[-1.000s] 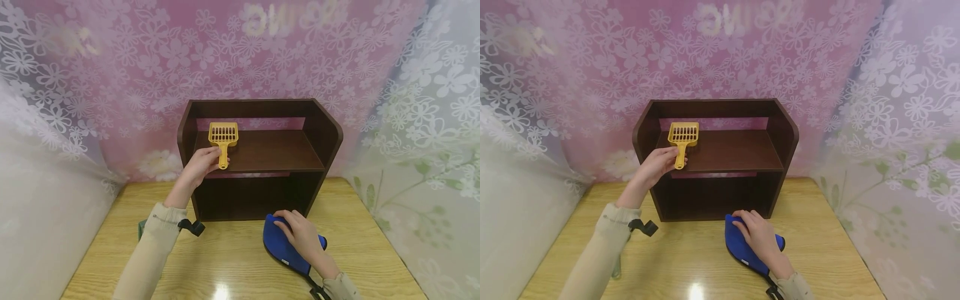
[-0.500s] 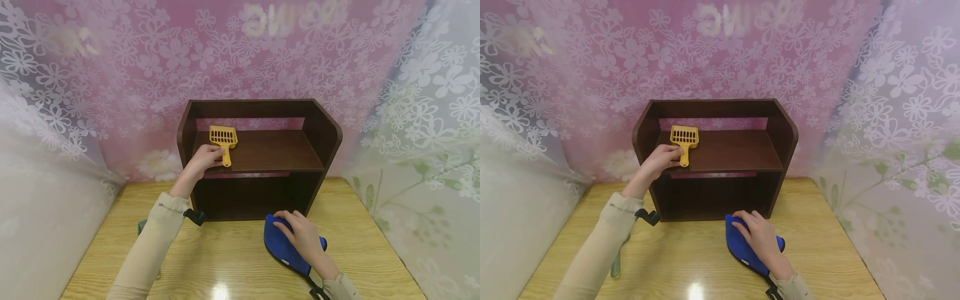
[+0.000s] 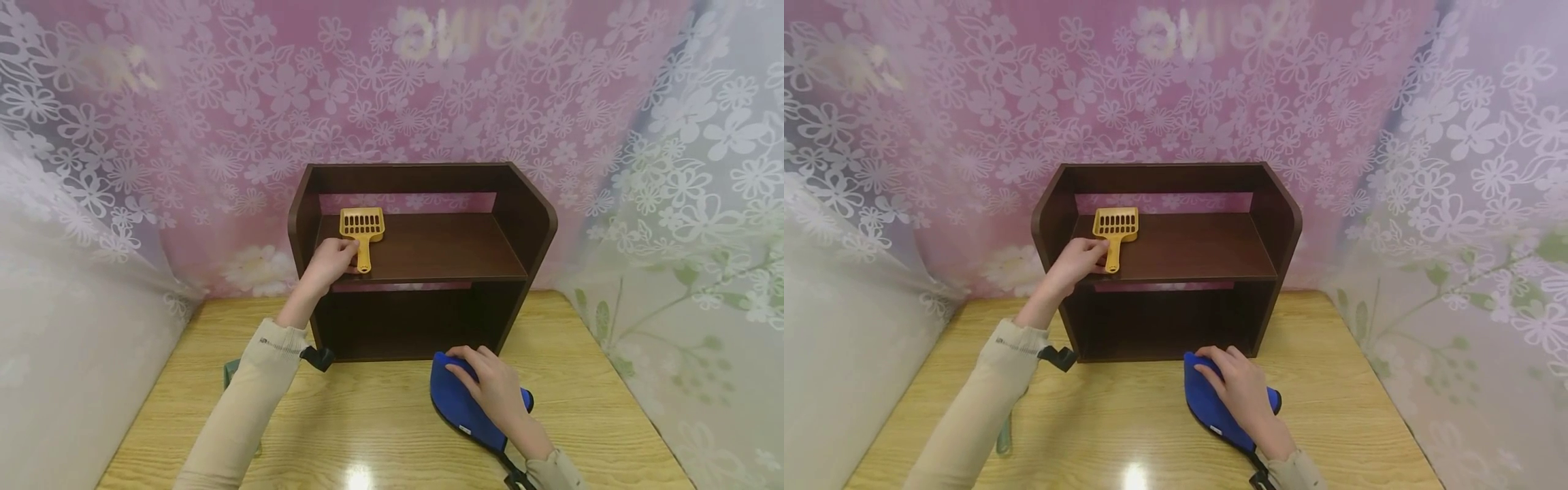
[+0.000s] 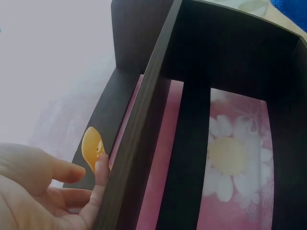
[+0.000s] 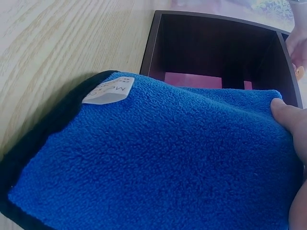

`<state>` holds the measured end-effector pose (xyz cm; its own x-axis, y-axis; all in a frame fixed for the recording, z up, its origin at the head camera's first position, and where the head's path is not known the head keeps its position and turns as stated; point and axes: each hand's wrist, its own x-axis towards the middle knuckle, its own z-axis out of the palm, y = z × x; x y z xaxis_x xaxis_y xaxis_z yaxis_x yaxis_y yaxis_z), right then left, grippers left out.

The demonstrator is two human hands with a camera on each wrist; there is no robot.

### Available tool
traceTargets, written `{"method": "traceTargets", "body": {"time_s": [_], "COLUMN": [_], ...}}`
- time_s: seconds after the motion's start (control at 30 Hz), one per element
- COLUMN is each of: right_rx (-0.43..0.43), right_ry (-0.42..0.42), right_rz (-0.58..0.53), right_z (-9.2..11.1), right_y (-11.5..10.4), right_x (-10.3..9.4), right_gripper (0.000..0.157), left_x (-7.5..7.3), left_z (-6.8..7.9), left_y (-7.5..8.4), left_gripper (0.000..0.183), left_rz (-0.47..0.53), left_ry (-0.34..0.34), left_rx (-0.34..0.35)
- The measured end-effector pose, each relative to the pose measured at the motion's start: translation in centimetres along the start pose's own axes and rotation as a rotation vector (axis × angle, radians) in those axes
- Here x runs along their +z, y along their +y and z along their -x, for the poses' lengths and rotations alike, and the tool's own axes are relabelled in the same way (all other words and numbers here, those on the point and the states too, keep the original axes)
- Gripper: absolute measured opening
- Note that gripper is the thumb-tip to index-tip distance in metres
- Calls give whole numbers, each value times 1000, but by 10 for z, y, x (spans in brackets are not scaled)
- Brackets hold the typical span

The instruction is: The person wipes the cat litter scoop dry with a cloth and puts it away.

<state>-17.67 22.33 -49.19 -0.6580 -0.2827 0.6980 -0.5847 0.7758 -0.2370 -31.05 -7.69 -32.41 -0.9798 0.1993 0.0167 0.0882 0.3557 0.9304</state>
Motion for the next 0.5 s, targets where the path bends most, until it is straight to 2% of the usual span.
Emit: {"method": "traceTargets", "body": {"time_s": [0.17, 0.27, 0.4, 0.5], "right_rx": [6, 8, 2, 9], "right_ry": [1, 3, 12, 11], "right_rz": [-4, -2, -2, -2], "right_z": [1, 1, 1, 1], "right_y": [0, 1, 0, 0], "right_x": [1, 1, 2, 2], "right_gripper": [30, 30, 32, 32], "left_x": [0, -2, -5, -8], "left_z": [12, 23, 37, 49], "left_y": [2, 4, 6, 4], "left_gripper": [43, 48, 49, 45], "left_rz": [-46, -172, -319, -284], "left_ry": [-3, 37, 129, 155], "left_rx": [45, 102, 185, 260]}}
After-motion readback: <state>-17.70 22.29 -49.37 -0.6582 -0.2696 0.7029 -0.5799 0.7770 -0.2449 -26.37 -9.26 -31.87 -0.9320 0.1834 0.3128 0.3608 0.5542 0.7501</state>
